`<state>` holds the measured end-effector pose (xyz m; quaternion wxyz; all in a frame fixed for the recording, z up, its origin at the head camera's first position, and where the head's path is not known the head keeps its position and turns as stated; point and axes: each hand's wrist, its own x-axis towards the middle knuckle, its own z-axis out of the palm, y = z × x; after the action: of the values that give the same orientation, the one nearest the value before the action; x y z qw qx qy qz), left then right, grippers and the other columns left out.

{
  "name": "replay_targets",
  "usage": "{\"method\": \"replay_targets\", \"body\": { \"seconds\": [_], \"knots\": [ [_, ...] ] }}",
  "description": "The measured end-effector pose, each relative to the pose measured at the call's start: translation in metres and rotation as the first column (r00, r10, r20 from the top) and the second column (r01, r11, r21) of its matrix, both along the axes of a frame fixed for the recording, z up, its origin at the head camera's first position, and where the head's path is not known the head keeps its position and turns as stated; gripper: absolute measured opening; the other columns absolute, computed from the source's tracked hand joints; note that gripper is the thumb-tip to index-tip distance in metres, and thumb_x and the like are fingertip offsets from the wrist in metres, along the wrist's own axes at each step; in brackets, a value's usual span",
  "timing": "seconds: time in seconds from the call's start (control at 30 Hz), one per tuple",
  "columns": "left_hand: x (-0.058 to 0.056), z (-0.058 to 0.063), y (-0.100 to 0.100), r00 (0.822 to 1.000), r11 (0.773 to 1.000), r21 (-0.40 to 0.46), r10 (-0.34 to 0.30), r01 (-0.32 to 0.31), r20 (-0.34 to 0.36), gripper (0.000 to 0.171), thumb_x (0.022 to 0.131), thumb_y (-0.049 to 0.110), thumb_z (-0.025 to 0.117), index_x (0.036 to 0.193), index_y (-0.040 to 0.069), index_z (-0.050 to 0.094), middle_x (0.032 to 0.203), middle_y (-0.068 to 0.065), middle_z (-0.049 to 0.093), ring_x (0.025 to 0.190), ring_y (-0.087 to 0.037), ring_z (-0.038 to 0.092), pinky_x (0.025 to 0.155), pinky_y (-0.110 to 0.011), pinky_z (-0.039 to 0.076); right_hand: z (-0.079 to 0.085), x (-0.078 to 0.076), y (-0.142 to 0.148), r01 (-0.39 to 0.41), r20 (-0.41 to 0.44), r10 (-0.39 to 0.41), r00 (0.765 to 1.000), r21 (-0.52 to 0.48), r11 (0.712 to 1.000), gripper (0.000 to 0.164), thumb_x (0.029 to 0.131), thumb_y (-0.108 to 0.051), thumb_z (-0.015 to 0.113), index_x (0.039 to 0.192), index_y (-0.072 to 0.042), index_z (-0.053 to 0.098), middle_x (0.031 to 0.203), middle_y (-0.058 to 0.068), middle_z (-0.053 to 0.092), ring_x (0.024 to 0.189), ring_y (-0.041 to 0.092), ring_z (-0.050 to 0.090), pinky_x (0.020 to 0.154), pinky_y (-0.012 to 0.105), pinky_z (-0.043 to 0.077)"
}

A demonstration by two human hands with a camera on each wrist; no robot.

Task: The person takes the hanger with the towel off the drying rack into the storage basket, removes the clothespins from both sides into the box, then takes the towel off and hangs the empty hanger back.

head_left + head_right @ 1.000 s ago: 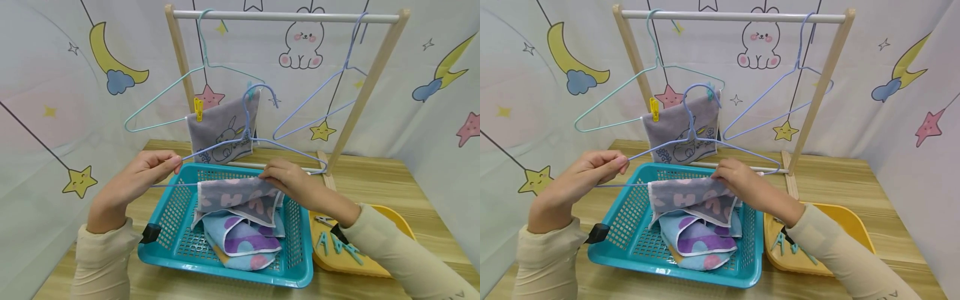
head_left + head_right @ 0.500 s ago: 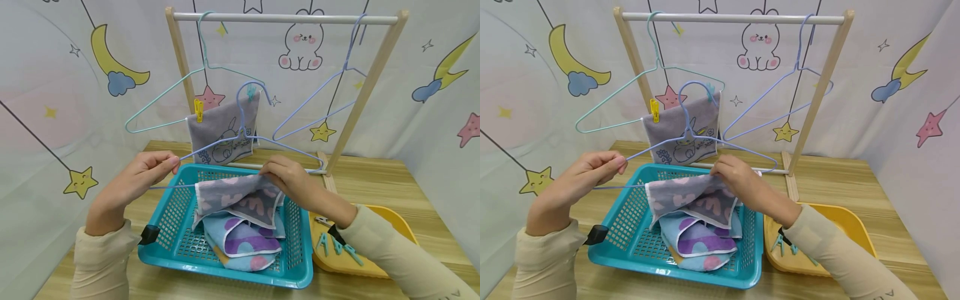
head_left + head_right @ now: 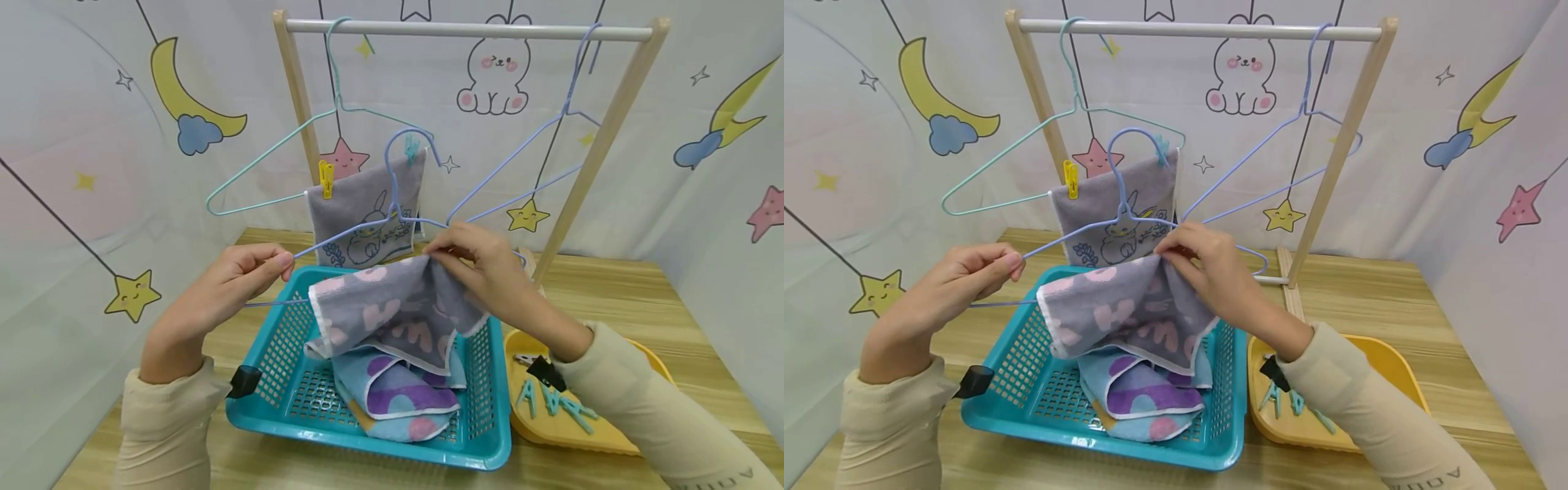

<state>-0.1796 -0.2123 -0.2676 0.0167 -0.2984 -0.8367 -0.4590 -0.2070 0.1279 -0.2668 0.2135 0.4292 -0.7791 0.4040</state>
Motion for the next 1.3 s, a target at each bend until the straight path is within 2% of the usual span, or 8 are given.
{"method": "replay_targets", "body": {
  "seconds": [0.2, 0.37, 0.5, 0.63, 0.87, 1.03, 1.3],
  "knots": [
    [0.0, 0.0, 0.0, 1.0, 1.0, -0.017, 0.017, -0.017, -0.007, 0.02, 0.099, 0.015, 0.041, 0.085, 0.015, 0.055, 0.055, -0.003, 0.027, 0.044, -0.018, 0.028, 0.042, -0.03, 0.026, 0.02, 0.006, 0.0, -0.013, 0.084, 0.023, 0.996, -0.113, 0.993, 0.013, 0.085, 0.004, 0.061, 0.092, -0.004, 0.067, 0.091, 0.001, 0.064, 0.082, 0.012, 0.061, 0.071, 0.025, 0.051],
    [-0.001, -0.001, 0.001, 1.0, 0.999, -0.047, 0.02, -0.021, -0.017, 0.019, 0.099, 0.016, 0.041, 0.086, 0.016, 0.055, 0.057, -0.003, 0.028, 0.045, -0.018, 0.029, 0.042, -0.031, 0.027, 0.038, 0.011, -0.001, -0.04, 0.131, 0.069, 0.989, -0.214, 0.976, 0.012, 0.086, 0.005, 0.059, 0.094, 0.001, 0.066, 0.093, 0.006, 0.063, 0.086, 0.016, 0.062, 0.075, 0.028, 0.051],
    [-0.002, -0.002, 0.002, 0.999, 0.997, -0.066, 0.024, -0.026, -0.022, 0.02, 0.099, 0.017, 0.041, 0.085, 0.017, 0.055, 0.057, -0.003, 0.029, 0.044, -0.018, 0.03, 0.042, -0.031, 0.027, 0.053, 0.015, 0.0, -0.071, 0.131, 0.114, 0.985, -0.294, 0.953, 0.013, 0.085, 0.008, 0.058, 0.095, 0.005, 0.065, 0.093, 0.014, 0.062, 0.085, 0.021, 0.062, 0.074, 0.03, 0.051],
    [-0.003, -0.004, 0.002, 0.999, 0.997, -0.07, 0.034, -0.035, -0.02, 0.02, 0.099, 0.018, 0.041, 0.085, 0.016, 0.055, 0.056, -0.003, 0.028, 0.044, -0.018, 0.029, 0.042, -0.031, 0.027, 0.069, 0.019, 0.001, -0.122, 0.091, 0.166, 0.982, -0.364, 0.923, 0.014, 0.084, 0.013, 0.055, 0.095, 0.009, 0.063, 0.092, 0.019, 0.061, 0.08, 0.026, 0.062, 0.072, 0.034, 0.051],
    [-0.005, -0.007, -0.001, 0.998, 0.996, -0.072, 0.056, -0.059, -0.043, 0.021, 0.099, 0.016, 0.041, 0.084, 0.016, 0.055, 0.057, -0.002, 0.028, 0.046, -0.018, 0.029, 0.043, -0.031, 0.026, 0.09, 0.027, 0.001, -0.168, 0.061, 0.214, 0.975, -0.425, 0.889, 0.013, 0.085, 0.013, 0.053, 0.096, 0.016, 0.059, 0.092, 0.024, 0.059, 0.078, 0.028, 0.063, 0.072, 0.037, 0.051],
    [-0.006, -0.01, -0.002, 0.995, 0.993, -0.084, 0.083, -0.087, -0.053, 0.021, 0.099, 0.018, 0.041, 0.085, 0.016, 0.055, 0.057, -0.002, 0.028, 0.046, -0.018, 0.029, 0.044, -0.031, 0.027, 0.095, 0.03, 0.001, -0.182, 0.071, 0.242, 0.968, -0.468, 0.865, 0.012, 0.085, 0.014, 0.054, 0.095, 0.018, 0.059, 0.092, 0.026, 0.059, 0.078, 0.028, 0.062, 0.071, 0.036, 0.051],
    [-0.003, -0.008, -0.002, 0.986, 0.983, -0.089, 0.158, -0.161, -0.047, 0.021, 0.1, 0.021, 0.041, 0.087, 0.013, 0.055, 0.058, -0.003, 0.03, 0.048, -0.019, 0.031, 0.045, -0.032, 0.027, 0.086, 0.027, 0.004, -0.179, 0.082, 0.238, 0.968, -0.437, 0.881, 0.013, 0.084, 0.015, 0.053, 0.095, 0.016, 0.06, 0.092, 0.025, 0.057, 0.077, 0.027, 0.062, 0.071, 0.036, 0.051]
  ]
}}
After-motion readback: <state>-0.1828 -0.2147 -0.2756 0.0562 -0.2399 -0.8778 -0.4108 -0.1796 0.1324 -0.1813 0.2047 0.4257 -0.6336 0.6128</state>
